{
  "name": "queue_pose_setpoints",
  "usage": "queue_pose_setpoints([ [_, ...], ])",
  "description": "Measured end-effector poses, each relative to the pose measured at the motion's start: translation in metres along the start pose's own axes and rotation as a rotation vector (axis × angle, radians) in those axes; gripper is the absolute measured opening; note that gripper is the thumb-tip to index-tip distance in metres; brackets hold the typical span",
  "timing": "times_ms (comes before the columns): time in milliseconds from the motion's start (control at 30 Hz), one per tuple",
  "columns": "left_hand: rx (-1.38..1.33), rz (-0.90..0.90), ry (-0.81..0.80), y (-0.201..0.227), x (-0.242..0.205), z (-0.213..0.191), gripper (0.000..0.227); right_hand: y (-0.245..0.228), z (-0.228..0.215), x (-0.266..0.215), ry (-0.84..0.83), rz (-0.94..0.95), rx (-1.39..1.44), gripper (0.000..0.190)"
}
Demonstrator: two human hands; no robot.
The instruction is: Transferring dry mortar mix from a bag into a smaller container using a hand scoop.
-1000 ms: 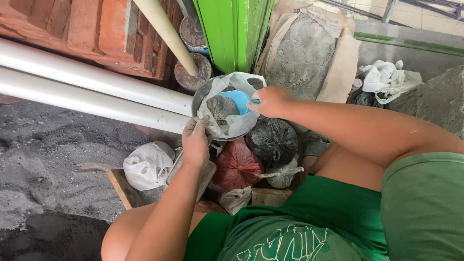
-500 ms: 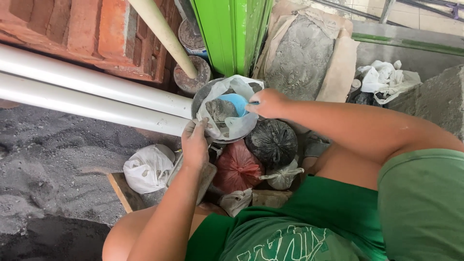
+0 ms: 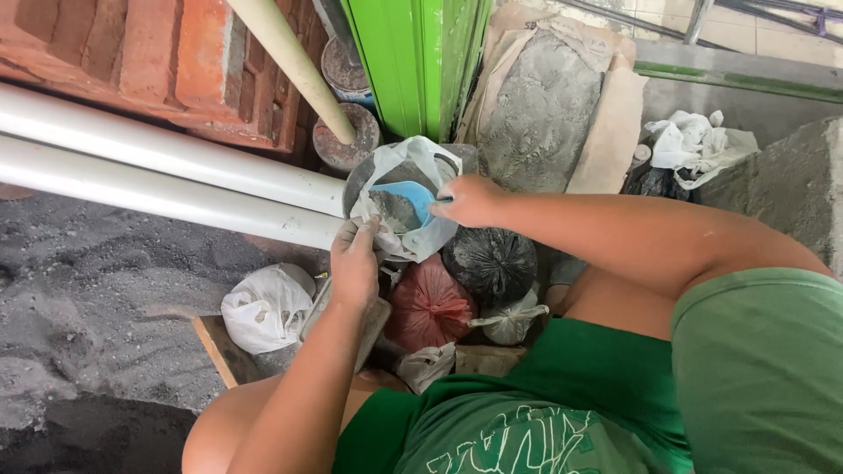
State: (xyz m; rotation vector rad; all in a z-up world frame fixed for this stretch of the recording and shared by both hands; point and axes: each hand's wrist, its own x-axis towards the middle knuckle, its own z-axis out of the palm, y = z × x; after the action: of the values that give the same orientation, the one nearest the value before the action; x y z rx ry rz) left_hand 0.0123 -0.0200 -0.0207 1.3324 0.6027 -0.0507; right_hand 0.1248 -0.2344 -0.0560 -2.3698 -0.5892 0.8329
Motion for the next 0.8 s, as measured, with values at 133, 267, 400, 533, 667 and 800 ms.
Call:
queue_pose_setpoints([
  [133,-0.006,0.009,0.016,0.007,-0.007,0.007,0.024,-0.004,-0.013,-0.010,-0.025,0.044,0.015,0.050],
  [267,-0.030,0.043,0.039,-0.011,0.011,-0.006,0.024,0.001,-0.029,-0.023,-0.046,0.137,0.072,0.059],
  [400,-0.052,0.046,0.060,-0.010,0.012,-0.015,0.024,0.038,-0.036,-0.001,-0.024,0.135,0.093,0.055],
  [533,-0.040,0.045,0.060,0.011,-0.008,-0.005,0.025,0.051,-0.038,0.003,-0.026,0.098,0.139,0.042],
  [667,0.121,0.085,0.084,0.013,-0.007,-0.015,0.025,0.058,-0.037,0.010,-0.044,0.098,0.172,0.040],
  [800,0.319,0.066,0.073,0.027,-0.015,-0.018,0.041,0.057,-0.044,0.007,-0.065,0.080,0.190,0.043],
])
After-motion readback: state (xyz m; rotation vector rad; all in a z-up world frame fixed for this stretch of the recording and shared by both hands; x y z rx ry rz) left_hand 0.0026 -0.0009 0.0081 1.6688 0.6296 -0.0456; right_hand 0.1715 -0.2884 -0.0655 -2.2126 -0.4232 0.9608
